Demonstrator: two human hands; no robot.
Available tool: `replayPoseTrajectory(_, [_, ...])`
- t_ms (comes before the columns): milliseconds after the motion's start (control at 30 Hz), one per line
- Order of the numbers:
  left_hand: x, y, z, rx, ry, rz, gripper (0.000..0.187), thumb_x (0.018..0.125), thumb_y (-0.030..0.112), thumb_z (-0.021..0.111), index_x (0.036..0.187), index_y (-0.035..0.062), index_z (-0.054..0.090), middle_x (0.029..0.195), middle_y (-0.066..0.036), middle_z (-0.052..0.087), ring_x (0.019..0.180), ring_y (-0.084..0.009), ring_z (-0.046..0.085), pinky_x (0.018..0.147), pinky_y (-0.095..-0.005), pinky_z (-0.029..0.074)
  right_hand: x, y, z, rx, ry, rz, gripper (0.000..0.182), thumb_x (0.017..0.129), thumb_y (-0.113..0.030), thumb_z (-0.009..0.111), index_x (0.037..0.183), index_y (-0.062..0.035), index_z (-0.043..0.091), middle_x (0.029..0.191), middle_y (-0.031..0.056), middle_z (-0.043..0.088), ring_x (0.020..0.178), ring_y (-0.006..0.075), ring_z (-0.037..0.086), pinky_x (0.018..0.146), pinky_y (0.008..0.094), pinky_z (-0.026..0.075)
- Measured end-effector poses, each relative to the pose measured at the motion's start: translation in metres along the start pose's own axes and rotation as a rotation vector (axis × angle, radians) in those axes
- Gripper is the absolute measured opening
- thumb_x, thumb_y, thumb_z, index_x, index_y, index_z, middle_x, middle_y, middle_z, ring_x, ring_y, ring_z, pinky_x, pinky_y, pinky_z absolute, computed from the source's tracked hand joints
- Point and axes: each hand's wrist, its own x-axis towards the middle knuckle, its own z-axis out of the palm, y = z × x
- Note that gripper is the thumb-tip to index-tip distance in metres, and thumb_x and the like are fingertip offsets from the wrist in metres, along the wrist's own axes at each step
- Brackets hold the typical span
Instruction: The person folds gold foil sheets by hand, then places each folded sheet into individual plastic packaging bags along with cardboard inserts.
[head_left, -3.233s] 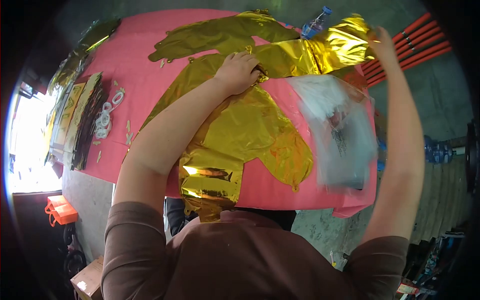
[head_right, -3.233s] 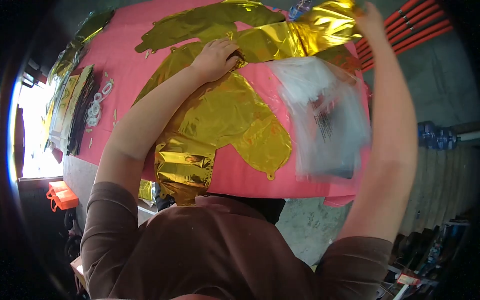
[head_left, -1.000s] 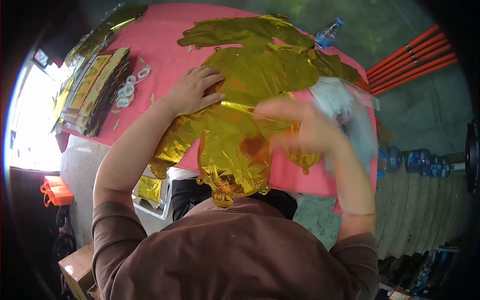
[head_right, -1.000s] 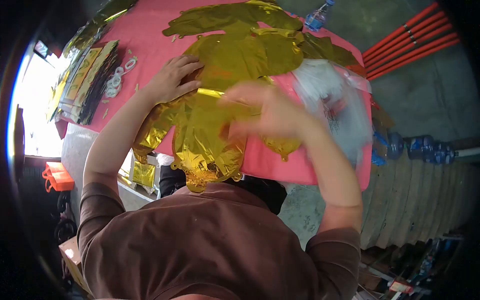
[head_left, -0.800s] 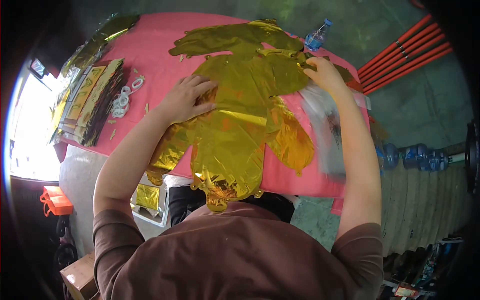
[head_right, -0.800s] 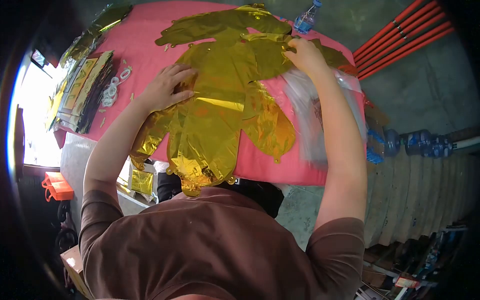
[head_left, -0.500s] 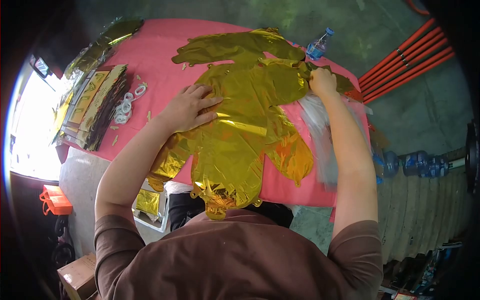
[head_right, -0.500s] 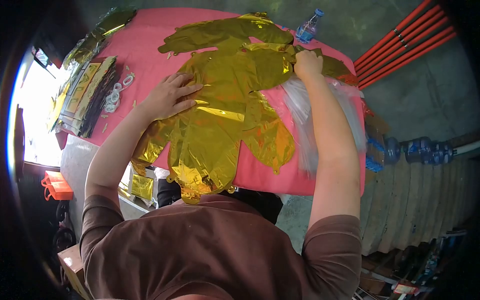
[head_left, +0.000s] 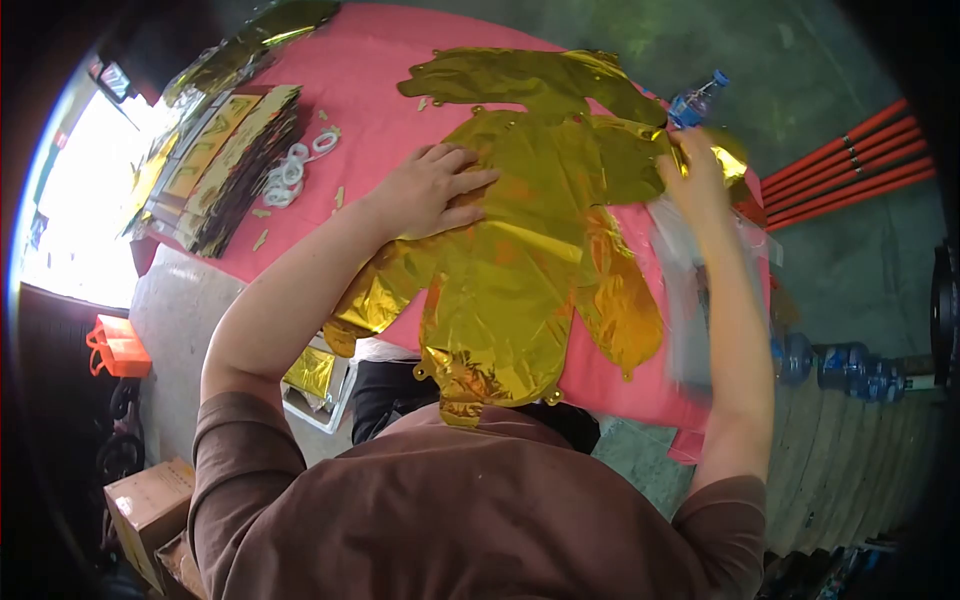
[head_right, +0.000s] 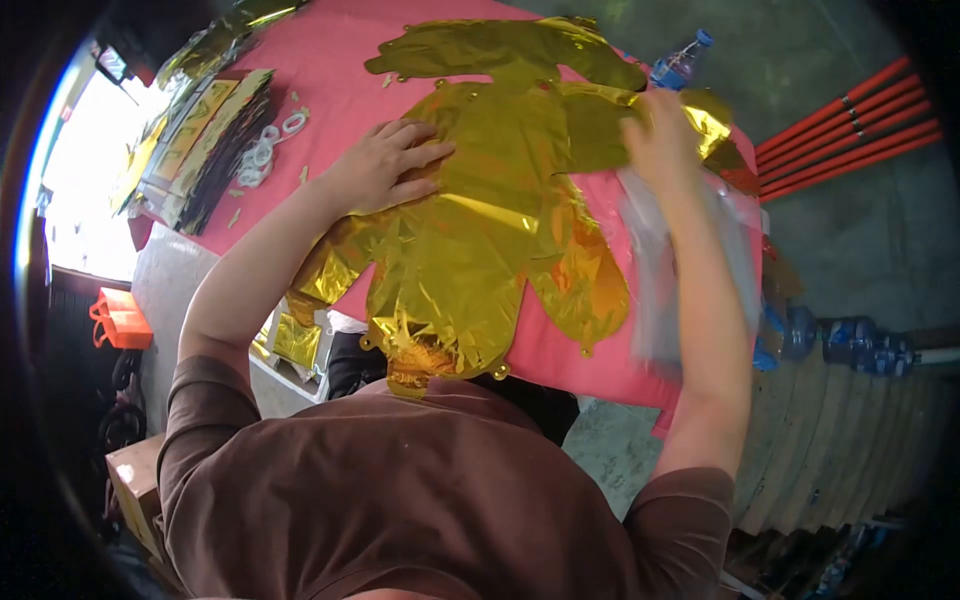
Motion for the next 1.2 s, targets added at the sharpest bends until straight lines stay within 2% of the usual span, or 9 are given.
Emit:
replayPoseTrajectory(67, [0.001, 0.002, -0.001, -0.03, -0.004, -0.032, 0.055, 0.084, 0.037, 0.056, 0.132, 0.0148, 0.042, 0.123, -0.014, 0.047, 0.116, -0.0328, 0.042, 0.099, -0.0421, 0.033, -0.021, -0.054, 0.036, 0.104, 0.002, -0.115, 0.038, 0.079, -0.022, 0.064, 0.109, -0.0009, 0.057, 0.12, 0.0179, 0.052, 0.114, 0.0331, 0.047, 0.097, 0.0395, 0.037])
replayPoseTrajectory(133, [0.002, 0.002, -0.001, -0.061, -0.008, -0.067, 0.058, 0.084, 0.038, 0.056, 0.134, 0.0136, 0.039, 0.122, -0.015, 0.048, 0.116, -0.033, 0.043, 0.099, -0.042, 0.033, -0.036, -0.102, 0.052, 0.189, -0.25, -0.117, 0.049, 0.084, -0.031, 0.06, 0.122, -0.0025, 0.051, 0.133, 0.0181, 0.042, 0.126, 0.0324, 0.037, 0.105, 0.0427, 0.027])
replayPoseTrajectory(167, [0.002, 0.001, -0.001, -0.071, 0.005, -0.072, 0.059, 0.085, 0.037, 0.055, 0.135, 0.0119, 0.037, 0.122, -0.015, 0.048, 0.116, -0.0325, 0.043, 0.099, -0.0418, 0.033, -0.038, -0.116, 0.061, 0.199, -0.26, -0.124, 0.049, 0.084, -0.031, 0.06, 0.122, -0.0025, 0.051, 0.133, 0.0181, 0.042, 0.126, 0.0324, 0.037, 0.105, 0.0427, 0.027])
replayPoseTrajectory(233, [0.0, -0.001, 0.003, -0.087, 0.008, -0.101, 0.06, 0.086, 0.036, 0.054, 0.136, 0.0102, 0.034, 0.121, -0.015, 0.049, 0.115, -0.0321, 0.044, 0.099, -0.0417, 0.033, -0.045, -0.137, 0.076, 0.221, -0.333, -0.145, 0.057, 0.086, -0.037, 0.056, 0.13, -0.0034, 0.043, 0.14, 0.0183, 0.034, 0.131, 0.0316, 0.03, 0.107, 0.0458, 0.021])
replayPoseTrajectory(267, [0.001, -0.004, 0.005, -0.12, 0.015, -0.088, 0.058, 0.087, 0.033, 0.052, 0.136, 0.009, 0.034, 0.121, -0.015, 0.049, 0.115, -0.0313, 0.044, 0.099, -0.0417, 0.032, -0.043, -0.14, 0.081, 0.273, -0.42, -0.112, 0.063, 0.088, -0.042, 0.051, 0.136, -0.004, 0.036, 0.145, 0.0184, 0.025, 0.136, 0.0298, 0.021, 0.109, 0.0465, 0.013])
replayPoseTrajectory(367, [0.001, -0.011, 0.01, -0.172, 0.04, -0.079, 0.054, 0.089, 0.027, 0.049, 0.136, 0.0072, 0.033, 0.12, -0.015, 0.05, 0.115, -0.0295, 0.045, 0.1, -0.0417, 0.032, -0.041, -0.148, 0.09, 0.19, -0.449, -0.146, 0.064, 0.088, -0.044, 0.048, 0.136, -0.0033, 0.034, 0.145, 0.0186, 0.024, 0.137, 0.0289, 0.018, 0.11, 0.0457, 0.011])
replayPoseTrajectory(600, [0.0, -0.013, 0.01, -0.193, 0.06, -0.084, 0.053, 0.089, 0.017, 0.048, 0.137, 0.0046, 0.03, 0.117, -0.015, 0.053, 0.114, -0.0292, 0.047, 0.098, -0.0395, 0.035, -0.04, -0.157, 0.093, 0.183, -0.468, -0.157, 0.065, 0.089, -0.046, 0.046, 0.137, -0.0037, 0.033, 0.146, 0.0188, 0.023, 0.138, 0.0288, 0.015, 0.11, 0.0462, 0.008])
replayPoseTrajectory(800, [0.001, -0.014, 0.014, -0.264, 0.083, -0.113, 0.058, 0.084, 0.016, 0.047, 0.136, 0.0011, 0.027, 0.117, -0.018, 0.052, 0.113, -0.0305, 0.047, 0.098, -0.0411, 0.034, -0.037, -0.165, 0.099, 0.175, -0.451, -0.132, 0.065, 0.089, -0.047, 0.045, 0.137, -0.0045, 0.033, 0.145, 0.019, 0.024, 0.138, 0.0295, 0.015, 0.11, 0.0478, 0.008])
replayPoseTrajectory(1200, [0.001, -0.015, 0.015, -0.229, 0.131, -0.119, 0.059, 0.083, 0.012, 0.05, 0.137, 0.0029, 0.027, 0.121, -0.017, 0.05, 0.113, -0.0316, 0.045, 0.097, -0.0413, 0.035, -0.037, -0.168, 0.104, 0.168, -0.418, -0.153, 0.065, 0.089, -0.047, 0.045, 0.138, -0.0057, 0.032, 0.145, 0.0185, 0.024, 0.137, 0.0293, 0.016, 0.109, 0.0481, 0.009])
